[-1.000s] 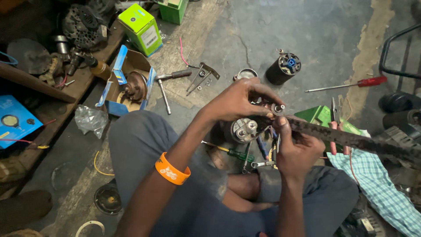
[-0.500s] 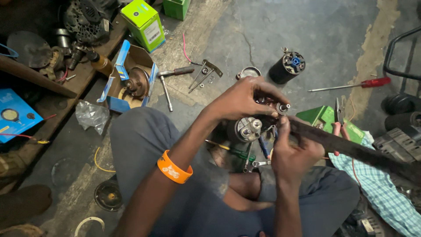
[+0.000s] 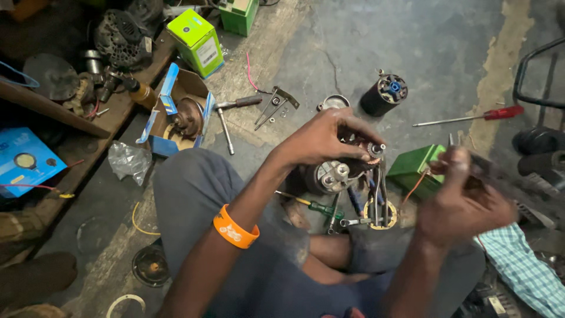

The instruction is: The person sits on the floor and uses a metal file to shape the commutator of a motor armature. They repeatedly rotate the armature and file different segments of the commutator throughout the clip.

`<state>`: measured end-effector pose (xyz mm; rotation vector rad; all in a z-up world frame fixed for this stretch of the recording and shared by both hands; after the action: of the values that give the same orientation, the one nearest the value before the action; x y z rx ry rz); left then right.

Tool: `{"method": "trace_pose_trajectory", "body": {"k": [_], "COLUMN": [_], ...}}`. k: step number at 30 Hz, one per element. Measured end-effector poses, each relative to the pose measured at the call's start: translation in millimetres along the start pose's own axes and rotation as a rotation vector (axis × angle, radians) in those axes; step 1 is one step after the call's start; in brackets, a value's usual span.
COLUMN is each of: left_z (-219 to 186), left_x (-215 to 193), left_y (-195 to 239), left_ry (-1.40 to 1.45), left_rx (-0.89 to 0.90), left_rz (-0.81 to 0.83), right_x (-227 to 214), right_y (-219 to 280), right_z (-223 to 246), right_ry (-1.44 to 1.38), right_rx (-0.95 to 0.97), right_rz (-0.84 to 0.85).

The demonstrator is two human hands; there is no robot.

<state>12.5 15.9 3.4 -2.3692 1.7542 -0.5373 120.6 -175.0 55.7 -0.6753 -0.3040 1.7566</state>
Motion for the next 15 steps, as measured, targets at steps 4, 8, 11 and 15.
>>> {"method": "trace_pose_trajectory", "body": {"k": [4,8,11,15], "left_z": [-7,-6,-9,-13], "left_x": [2,7,10,13], "left_y": [-8,-11,-14,-18], "left_ry": [-0.287,-0.121,-0.263,-0.327], "left_rx": [0.09,0.064,0.004,-0.021], "left_rz": [0.003,0.046,0.03,0.02], "right_x": [-10,6,15,18], "right_y": [-5,2,1,1], "right_z": [-12,-28,-27,-28], "right_ry": [-0.131,-0.211,-0.223,-0.175], "right_rx": [0.105,0.25,0.269,0.223], "right_rz": [0.187,0.464,0.569,0.578]}}
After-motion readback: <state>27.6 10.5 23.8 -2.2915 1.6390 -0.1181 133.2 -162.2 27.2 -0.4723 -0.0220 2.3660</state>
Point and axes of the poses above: each hand's wrist, its own y-axis away from the middle knuckle, its own x-axis out of the palm, z = x × y, the point moved 4 cm from there along -y, towards the middle knuckle, and after that the axes turned 11 degrees about y, right-handed, at the moved point
